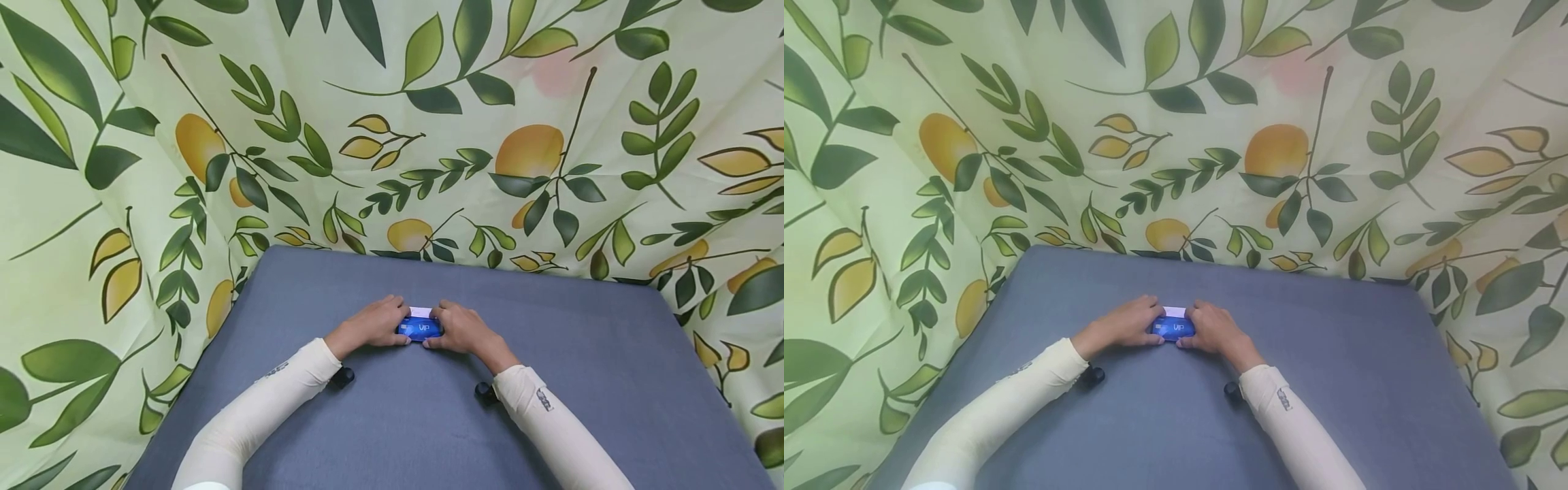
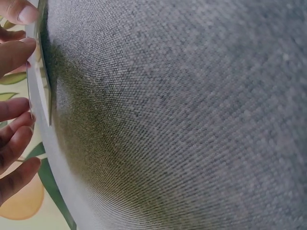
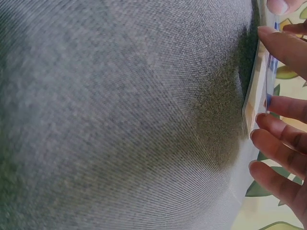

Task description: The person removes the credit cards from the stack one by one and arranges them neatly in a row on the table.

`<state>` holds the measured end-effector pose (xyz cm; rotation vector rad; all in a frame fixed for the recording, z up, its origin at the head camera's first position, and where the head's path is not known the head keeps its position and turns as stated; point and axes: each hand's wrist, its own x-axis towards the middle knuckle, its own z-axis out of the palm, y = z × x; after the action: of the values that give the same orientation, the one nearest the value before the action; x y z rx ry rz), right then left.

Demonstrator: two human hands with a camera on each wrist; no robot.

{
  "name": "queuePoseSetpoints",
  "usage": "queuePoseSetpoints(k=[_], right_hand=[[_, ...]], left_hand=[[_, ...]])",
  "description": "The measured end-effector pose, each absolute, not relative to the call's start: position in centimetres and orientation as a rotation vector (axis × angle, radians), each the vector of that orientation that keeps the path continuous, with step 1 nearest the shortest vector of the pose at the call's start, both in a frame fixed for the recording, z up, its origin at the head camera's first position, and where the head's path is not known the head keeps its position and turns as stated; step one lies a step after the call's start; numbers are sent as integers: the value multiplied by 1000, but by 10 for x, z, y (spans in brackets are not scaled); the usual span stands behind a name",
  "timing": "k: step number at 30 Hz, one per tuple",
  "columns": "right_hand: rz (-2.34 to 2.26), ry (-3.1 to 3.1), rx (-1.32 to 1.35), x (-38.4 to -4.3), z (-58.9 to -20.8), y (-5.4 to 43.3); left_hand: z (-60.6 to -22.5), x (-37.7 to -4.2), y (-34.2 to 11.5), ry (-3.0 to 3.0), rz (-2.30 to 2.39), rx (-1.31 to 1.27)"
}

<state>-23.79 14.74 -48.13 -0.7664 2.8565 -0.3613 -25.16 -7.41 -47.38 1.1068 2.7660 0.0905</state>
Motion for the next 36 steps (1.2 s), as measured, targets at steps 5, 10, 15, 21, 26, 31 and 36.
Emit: queuePoseSetpoints(k=[5, 10, 15, 21, 26, 31, 36], right_hand=[[-375, 2844, -780, -237, -481, 148], [-377, 2845, -822, -235, -482, 149], [-388, 2839, -833, -233, -483, 148], [-390, 2846, -847, -232, -483, 146], [-396, 2851, -859, -230, -484, 147], [-413, 2854, -864, -229, -486, 147], [-427, 2867, -855, -229, -487, 147]], left_hand=[[-474, -251, -75, 2767, 75, 1111], [-474, -249, -77, 2774, 72, 1125], [-472, -247, -80, 2773, 72, 1121], [-470, -244, -82, 2769, 70, 1118], [-470, -243, -83, 2763, 57, 1127], [-471, -244, -84, 2758, 67, 1145], [-473, -245, -85, 2756, 80, 1143]])
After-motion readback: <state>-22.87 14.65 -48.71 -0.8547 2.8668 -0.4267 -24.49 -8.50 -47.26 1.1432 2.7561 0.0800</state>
